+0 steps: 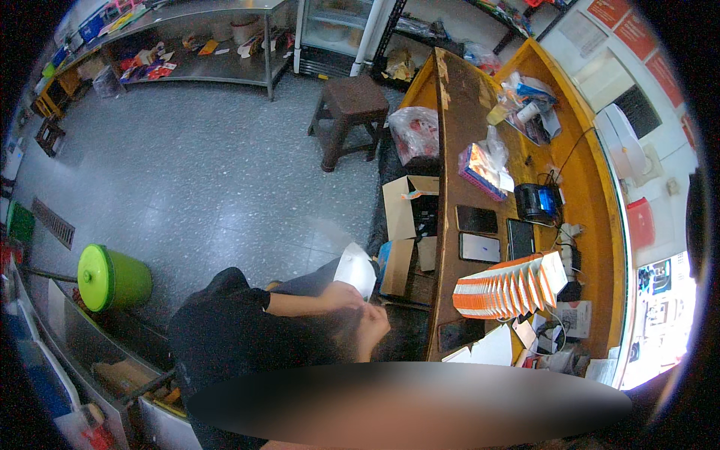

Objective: The person repeatedly folds flat cardboard pieces into small rectangular boxes and stacks them on a cluttered counter. The person handles each piece by hand, folding edges and tucking flaps to form the box shape, then places the finished box on a growing stack.

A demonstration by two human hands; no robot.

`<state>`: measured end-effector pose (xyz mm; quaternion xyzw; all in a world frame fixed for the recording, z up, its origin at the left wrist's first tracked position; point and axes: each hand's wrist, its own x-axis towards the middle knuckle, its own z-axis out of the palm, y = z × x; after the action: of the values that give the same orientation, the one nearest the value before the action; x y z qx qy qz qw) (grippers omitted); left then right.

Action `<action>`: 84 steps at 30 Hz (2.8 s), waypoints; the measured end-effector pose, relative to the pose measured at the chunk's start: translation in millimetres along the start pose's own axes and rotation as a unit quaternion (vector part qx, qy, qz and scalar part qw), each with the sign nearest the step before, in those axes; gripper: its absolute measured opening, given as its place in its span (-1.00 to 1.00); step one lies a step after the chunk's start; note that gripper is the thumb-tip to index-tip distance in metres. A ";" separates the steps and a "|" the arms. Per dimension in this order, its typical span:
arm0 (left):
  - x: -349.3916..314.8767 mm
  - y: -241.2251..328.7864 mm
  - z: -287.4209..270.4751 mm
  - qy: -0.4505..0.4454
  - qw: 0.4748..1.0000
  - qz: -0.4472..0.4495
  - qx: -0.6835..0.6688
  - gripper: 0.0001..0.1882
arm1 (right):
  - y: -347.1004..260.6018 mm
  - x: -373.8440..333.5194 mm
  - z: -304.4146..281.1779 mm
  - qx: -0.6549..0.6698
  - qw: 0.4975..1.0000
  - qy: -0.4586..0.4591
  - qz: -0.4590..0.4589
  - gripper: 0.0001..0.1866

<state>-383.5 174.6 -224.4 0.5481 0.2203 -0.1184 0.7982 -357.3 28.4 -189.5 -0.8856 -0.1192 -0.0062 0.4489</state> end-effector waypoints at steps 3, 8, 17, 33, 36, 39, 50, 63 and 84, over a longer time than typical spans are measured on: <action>2.0 -2.5 1.7 0.022 0.998 0.054 0.006 -0.71 | -6.6 -0.9 1.7 0.006 1.000 -0.012 -0.028 -0.84; -0.8 12.0 5.6 0.088 0.962 0.140 0.216 -0.64 | -19.7 2.0 -1.5 -0.038 0.996 -0.041 -0.070 -0.84; -13.5 40.9 23.6 -0.042 0.822 0.339 0.456 -0.40 | -28.2 12.0 -7.1 0.009 0.997 0.066 -0.023 -0.54; 5.4 75.9 8.1 0.065 0.952 0.189 0.231 -0.76 | -29.1 8.0 -26.6 -0.016 0.996 0.089 -0.010 -0.81; -6.5 80.7 16.8 0.065 0.932 0.221 0.280 -0.72 | -37.3 13.4 -32.5 0.050 0.991 0.128 -0.003 -0.84; -4.1 69.5 31.3 0.020 0.946 0.266 0.182 -0.63 | -52.1 19.7 -31.5 0.123 0.973 0.193 0.019 -0.84; 14.8 38.6 46.1 -0.018 0.992 0.119 0.042 -0.59 | -62.8 24.6 -36.4 0.170 0.970 0.174 0.029 -0.86; 3.1 53.7 19.6 -0.047 0.986 0.131 0.087 -0.54 | -70.3 29.9 -53.4 0.117 0.978 0.160 -0.066 -0.88; -3.4 101.3 55.4 0.058 0.931 0.321 0.164 -0.80 | -96.8 22.1 -86.6 0.004 0.969 0.183 -0.164 -0.57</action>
<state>-330.6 160.7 -122.7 0.7185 0.0566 0.1416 0.6786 -348.5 19.0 -58.5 -0.8358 -0.1790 -0.2414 0.4595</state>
